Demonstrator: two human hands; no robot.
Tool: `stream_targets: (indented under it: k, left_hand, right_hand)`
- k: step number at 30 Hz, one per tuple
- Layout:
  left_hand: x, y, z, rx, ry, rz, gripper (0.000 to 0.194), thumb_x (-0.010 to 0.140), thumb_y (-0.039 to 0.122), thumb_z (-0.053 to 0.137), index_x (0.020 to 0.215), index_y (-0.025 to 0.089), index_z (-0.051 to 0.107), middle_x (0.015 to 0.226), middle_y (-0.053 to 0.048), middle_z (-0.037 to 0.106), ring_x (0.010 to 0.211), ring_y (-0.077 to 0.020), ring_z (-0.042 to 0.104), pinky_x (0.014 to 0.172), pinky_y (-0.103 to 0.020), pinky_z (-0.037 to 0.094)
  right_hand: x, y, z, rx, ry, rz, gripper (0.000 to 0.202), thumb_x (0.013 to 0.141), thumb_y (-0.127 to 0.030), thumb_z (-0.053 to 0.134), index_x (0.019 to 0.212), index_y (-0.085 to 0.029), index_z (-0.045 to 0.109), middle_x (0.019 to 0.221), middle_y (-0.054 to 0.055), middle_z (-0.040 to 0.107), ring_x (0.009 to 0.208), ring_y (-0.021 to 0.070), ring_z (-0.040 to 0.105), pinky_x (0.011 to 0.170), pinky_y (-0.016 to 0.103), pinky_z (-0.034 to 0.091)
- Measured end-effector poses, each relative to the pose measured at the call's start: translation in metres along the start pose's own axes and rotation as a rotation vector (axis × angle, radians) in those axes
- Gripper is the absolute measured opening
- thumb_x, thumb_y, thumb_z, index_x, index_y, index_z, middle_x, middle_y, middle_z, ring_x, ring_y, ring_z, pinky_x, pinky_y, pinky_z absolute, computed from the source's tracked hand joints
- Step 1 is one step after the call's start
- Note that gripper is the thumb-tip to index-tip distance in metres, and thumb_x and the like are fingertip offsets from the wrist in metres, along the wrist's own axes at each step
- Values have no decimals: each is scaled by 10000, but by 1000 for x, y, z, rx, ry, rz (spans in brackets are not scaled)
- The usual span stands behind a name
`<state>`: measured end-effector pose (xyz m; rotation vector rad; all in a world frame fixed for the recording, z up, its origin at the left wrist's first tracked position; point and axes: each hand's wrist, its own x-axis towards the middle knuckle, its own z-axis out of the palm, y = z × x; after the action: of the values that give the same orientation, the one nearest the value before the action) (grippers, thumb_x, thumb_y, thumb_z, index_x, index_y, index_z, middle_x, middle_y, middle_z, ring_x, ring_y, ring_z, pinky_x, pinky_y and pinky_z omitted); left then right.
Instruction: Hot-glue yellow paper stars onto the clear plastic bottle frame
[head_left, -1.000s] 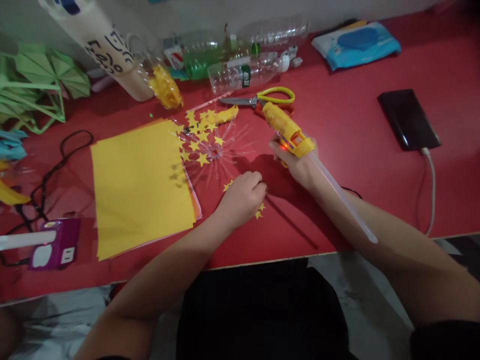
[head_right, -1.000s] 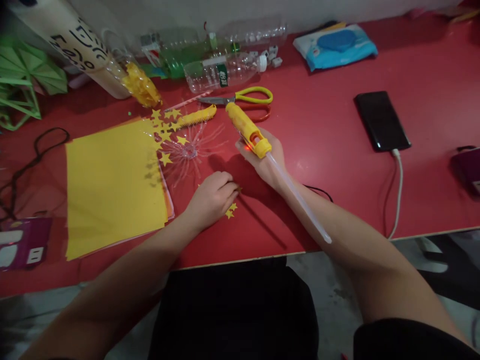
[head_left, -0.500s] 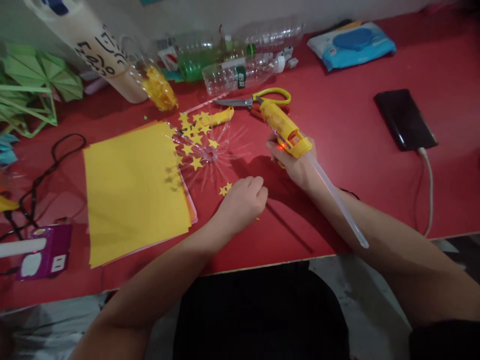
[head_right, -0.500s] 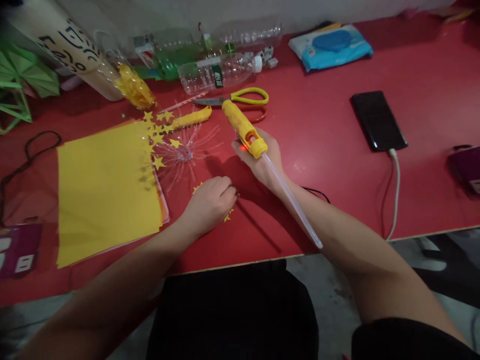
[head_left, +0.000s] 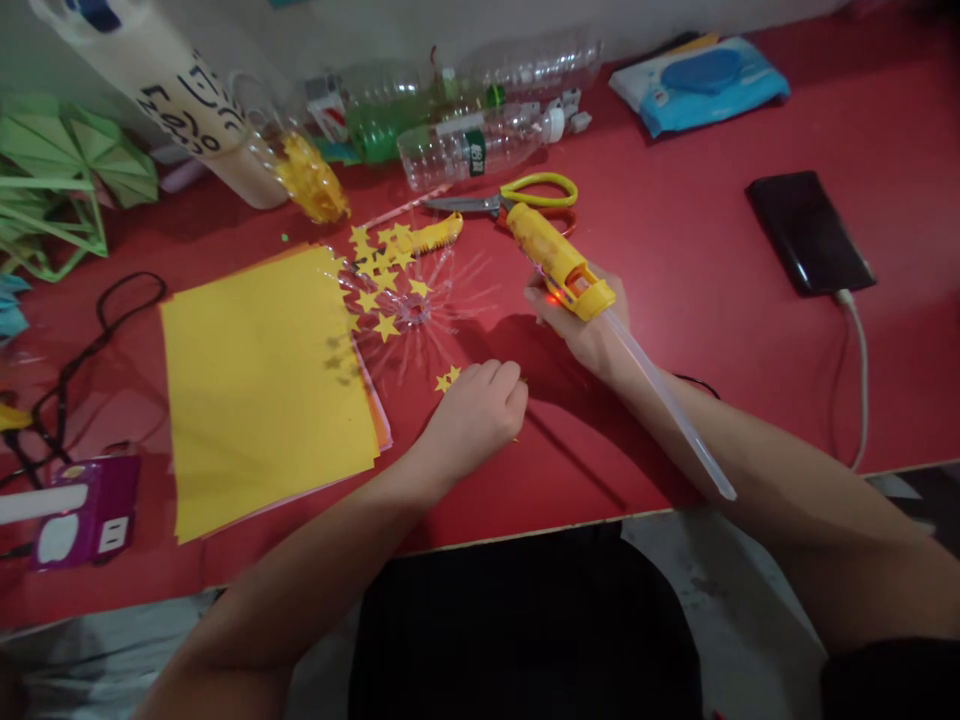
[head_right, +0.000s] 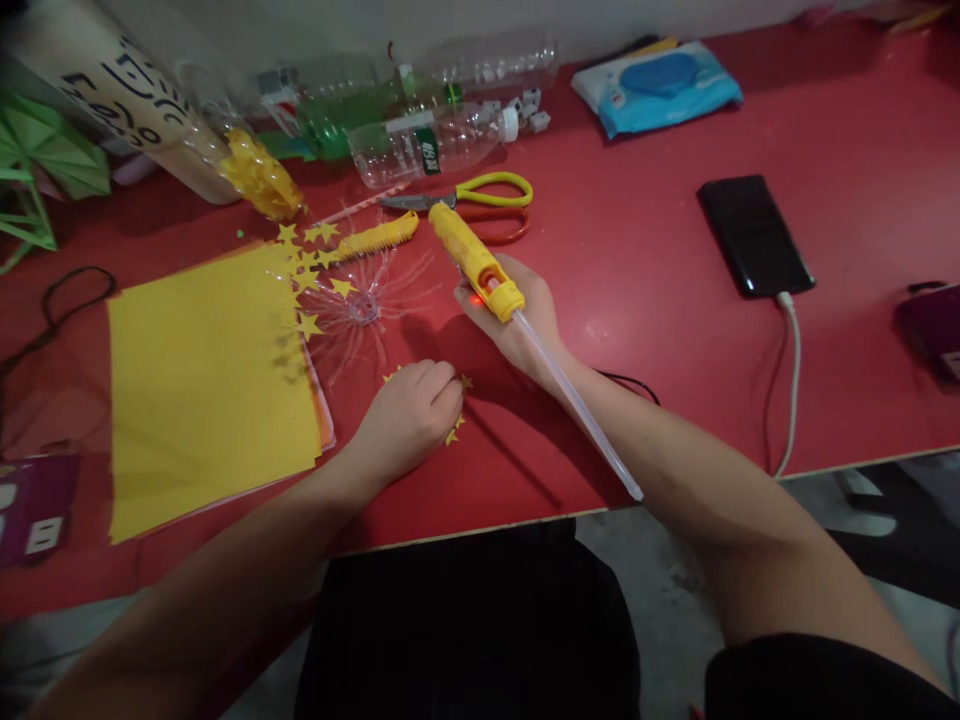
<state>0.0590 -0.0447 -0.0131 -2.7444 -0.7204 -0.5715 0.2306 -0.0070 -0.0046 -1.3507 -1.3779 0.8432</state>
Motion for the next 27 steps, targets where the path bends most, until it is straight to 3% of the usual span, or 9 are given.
stream_targets:
  k: [8, 12, 15, 18, 21, 27]
  left_hand:
    - [2, -6, 4, -11, -17, 65, 256, 895, 63, 454, 682, 154, 563, 640, -60, 558, 605, -190, 518, 524, -319, 330]
    - [-3, -13, -7, -106, 63, -47, 209, 918, 157, 493, 739, 157, 600, 738, -66, 631, 646, -170, 558, 566, -313, 393]
    - [-9, -17, -24, -113, 235, -104, 72, 877, 135, 561, 877, 155, 631, 808, -67, 676, 694, -161, 600, 609, -302, 437]
    - [-13, -19, -36, -91, 343, -91, 123, 824, 129, 634, 945, 152, 634, 812, -70, 694, 743, -179, 640, 633, -301, 471]
    - [-12, -21, -39, -54, 372, -76, 135, 818, 134, 636, 948, 167, 636, 800, -61, 704, 690, -171, 637, 611, -301, 479]
    - [-13, -21, -33, -40, 351, -53, 150, 828, 132, 625, 974, 164, 631, 807, -72, 711, 649, -170, 616, 556, -305, 449]
  right_hand:
    - [0, 3, 1, -14, 33, 31, 337, 724, -565, 681, 754, -262, 538, 676, 4, 545, 706, 209, 558, 723, 368, 482]
    - [-6, -12, -3, -6, 20, 49, 337, 741, -564, 656, 720, -249, 539, 636, -22, 511, 662, 180, 541, 717, 357, 491]
    - [-14, -29, -6, 9, -137, 82, 307, 756, -500, 664, 666, -243, 523, 608, -33, 501, 604, 145, 497, 679, 326, 477]
    - [-23, -39, -4, 76, -308, 70, 322, 742, -465, 676, 613, -242, 484, 590, -35, 480, 589, 138, 473, 656, 314, 455]
    - [-29, -39, -1, 146, -341, 75, 289, 735, -428, 667, 627, -242, 475, 586, -45, 455, 574, 131, 449, 628, 306, 437]
    - [-28, -39, -3, 139, -529, 41, 124, 766, -266, 550, 673, -237, 471, 645, -33, 500, 613, 134, 475, 600, 295, 408]
